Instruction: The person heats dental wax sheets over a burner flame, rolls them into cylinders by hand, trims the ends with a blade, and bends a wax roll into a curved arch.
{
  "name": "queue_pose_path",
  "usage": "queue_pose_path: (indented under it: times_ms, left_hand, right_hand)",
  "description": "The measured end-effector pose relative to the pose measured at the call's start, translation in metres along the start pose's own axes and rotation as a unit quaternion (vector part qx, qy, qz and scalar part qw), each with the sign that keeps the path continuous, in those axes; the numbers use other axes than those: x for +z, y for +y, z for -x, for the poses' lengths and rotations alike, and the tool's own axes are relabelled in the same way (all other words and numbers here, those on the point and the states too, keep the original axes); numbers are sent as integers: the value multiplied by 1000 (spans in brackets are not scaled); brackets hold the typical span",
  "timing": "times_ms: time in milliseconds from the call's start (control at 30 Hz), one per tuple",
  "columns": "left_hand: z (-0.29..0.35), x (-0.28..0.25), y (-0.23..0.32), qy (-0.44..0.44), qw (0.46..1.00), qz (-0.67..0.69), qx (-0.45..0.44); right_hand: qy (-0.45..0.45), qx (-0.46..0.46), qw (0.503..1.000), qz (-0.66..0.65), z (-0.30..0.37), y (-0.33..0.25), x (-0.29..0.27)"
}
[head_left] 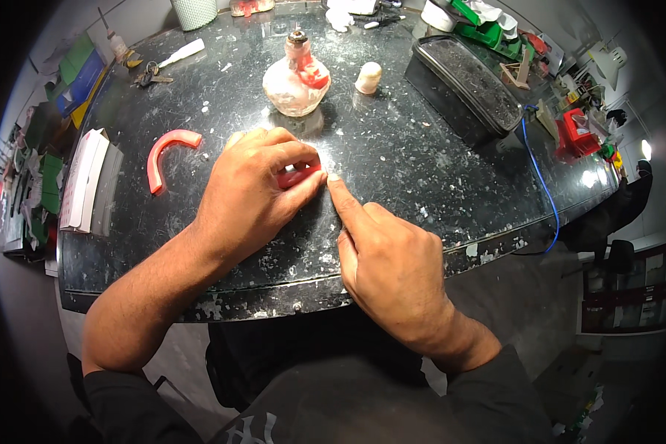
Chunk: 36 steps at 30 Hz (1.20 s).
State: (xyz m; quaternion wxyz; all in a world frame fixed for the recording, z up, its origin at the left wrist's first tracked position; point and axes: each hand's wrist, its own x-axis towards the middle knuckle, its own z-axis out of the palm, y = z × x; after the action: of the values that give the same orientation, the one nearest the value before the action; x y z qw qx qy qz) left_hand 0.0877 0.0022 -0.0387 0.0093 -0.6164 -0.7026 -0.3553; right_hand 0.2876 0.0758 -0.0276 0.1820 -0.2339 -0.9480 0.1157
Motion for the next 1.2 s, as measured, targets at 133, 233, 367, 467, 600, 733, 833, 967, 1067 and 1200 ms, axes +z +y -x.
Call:
queue_pose_path:
  times_ms: [133,233,367,467,600,733,833,967,1067,1200]
  left_hand:
    - [0,1,0,14,1000,-19,18]
    - [0,1,1,16,999,-31,26]
    - [1,-1,3,14,999,-43,28]
    - [-1,0,6,7,998,-52,20]
    - [1,5,3,44,995,-75,40]
    - [0,0,5,12,996,-81,44]
    - [-3,1,3,3,996,-69,55]
    - [-1,-1,-5,-22,998,-45,36]
    - [-3,0,2,-4,999,-23,23]
    - [-7,1,8,-28,998,-46,32]
  right_hand:
    - [-30,5,999,-15,-5,1,-6]
    - [-45,3,999,-26,-9,3,-12]
    - [-77,17,997,-22,-14,1,-18]
    - [-99,22,995,-10,-15,3,-19]
    - [-116,48,990,-66,-17,8,-21]
    - [-13,35,987,-153,-4,24,-5]
    - [12,42,981,-189,-3,31,-7]
    - [41,43,971,-230,-8,42,-6]
    - [54,31,967,-249,-11,49,-8]
    - [120,5,945,-304,-9,55,3]
